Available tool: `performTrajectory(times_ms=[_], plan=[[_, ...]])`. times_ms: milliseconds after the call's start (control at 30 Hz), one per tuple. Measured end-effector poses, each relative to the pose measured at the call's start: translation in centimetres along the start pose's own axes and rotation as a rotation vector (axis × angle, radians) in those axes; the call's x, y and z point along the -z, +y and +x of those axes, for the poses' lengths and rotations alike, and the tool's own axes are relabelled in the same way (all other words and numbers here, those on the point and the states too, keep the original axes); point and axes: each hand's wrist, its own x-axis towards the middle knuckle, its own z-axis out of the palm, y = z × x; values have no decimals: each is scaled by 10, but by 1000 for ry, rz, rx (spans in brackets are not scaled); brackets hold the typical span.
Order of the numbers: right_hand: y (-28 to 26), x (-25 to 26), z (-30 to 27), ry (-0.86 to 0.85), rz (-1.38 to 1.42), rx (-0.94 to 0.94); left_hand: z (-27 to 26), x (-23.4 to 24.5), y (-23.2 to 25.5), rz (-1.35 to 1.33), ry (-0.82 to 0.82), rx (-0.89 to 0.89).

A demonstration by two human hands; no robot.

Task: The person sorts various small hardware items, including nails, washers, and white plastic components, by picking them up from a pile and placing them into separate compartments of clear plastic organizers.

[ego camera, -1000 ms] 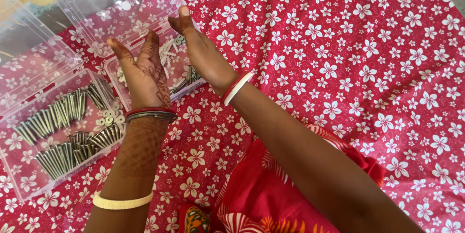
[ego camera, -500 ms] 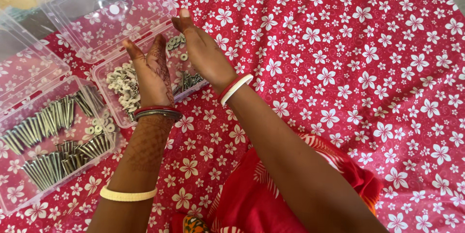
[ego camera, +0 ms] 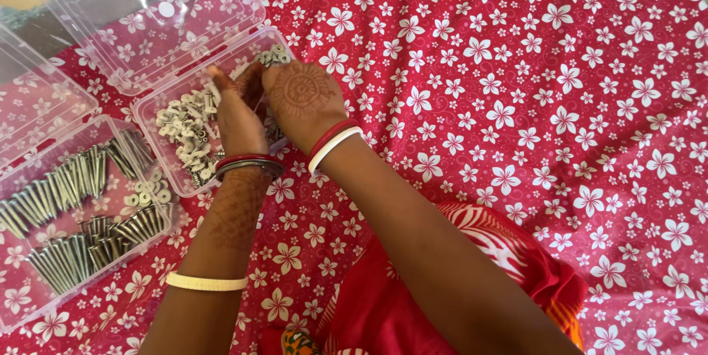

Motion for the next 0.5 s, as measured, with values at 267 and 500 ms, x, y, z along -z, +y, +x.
performTrajectory(times_ms=[267,500], plan=[[-13,-1,-4,-7,59,18,-11,-13,18,182,24,51],[-19,11,-4,-58,33,-68,-22,-15,30,324,68,3]])
